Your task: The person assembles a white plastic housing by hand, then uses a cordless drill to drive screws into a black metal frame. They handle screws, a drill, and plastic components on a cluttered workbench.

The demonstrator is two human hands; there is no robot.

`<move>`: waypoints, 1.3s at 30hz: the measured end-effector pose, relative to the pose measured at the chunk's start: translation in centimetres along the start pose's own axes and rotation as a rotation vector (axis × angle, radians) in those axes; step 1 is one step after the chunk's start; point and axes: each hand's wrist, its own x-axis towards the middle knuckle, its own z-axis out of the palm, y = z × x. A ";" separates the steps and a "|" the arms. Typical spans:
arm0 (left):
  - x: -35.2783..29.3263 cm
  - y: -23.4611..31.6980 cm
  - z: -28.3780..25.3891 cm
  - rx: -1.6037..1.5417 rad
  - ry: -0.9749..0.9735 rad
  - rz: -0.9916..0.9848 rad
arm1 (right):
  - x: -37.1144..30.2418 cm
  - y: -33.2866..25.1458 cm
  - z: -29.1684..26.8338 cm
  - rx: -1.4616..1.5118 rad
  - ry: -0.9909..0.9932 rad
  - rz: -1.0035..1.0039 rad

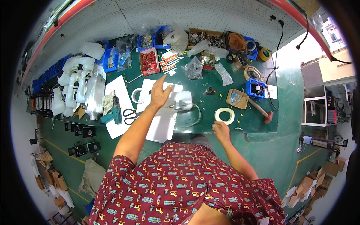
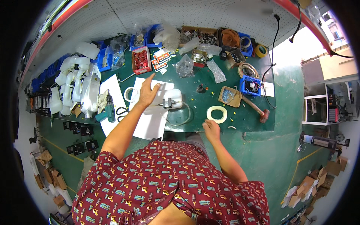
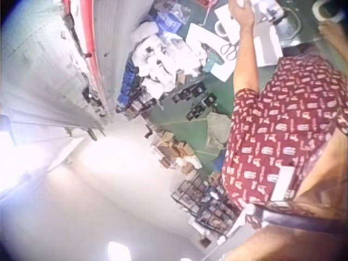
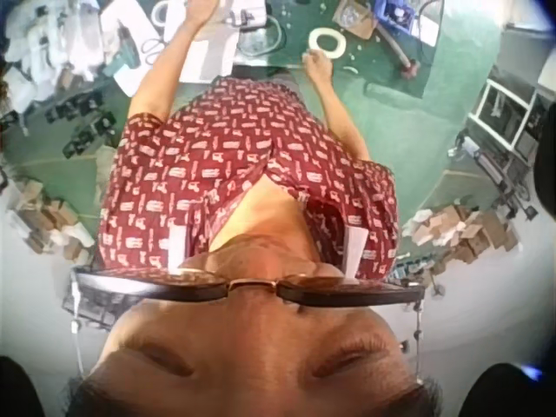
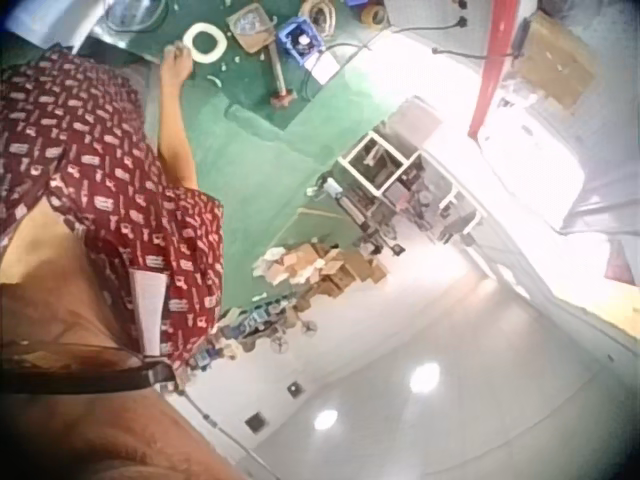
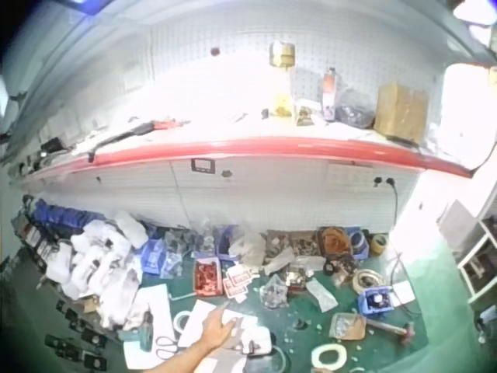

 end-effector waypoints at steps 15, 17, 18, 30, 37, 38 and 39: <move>-0.2 -5.8 -5.2 0.323 -0.672 -0.010 | -17.6 9.4 -2.9 -0.402 0.115 0.227; 0.2 -5.8 -4.6 0.355 -0.685 -0.022 | -17.1 8.5 -3.1 -0.411 0.117 0.224; 0.4 -5.8 -4.3 0.364 -0.701 -0.023 | -16.0 8.6 -3.6 -0.404 0.123 0.222; -1.6 -3.3 -6.3 0.445 -0.664 -0.044 | -3.5 9.0 -2.5 -0.086 -0.106 0.137; -13.1 -7.0 -12.3 -0.047 -0.283 -0.493 | 1.2 5.4 -0.9 -0.100 -0.270 0.190; -14.3 -6.8 -12.7 -0.124 -0.180 -0.591 | 1.7 5.2 -0.9 -0.082 -0.270 0.168; -14.9 -6.4 -13.1 -0.257 -0.112 -0.661 | 2.3 4.9 -1.1 -0.080 -0.264 0.165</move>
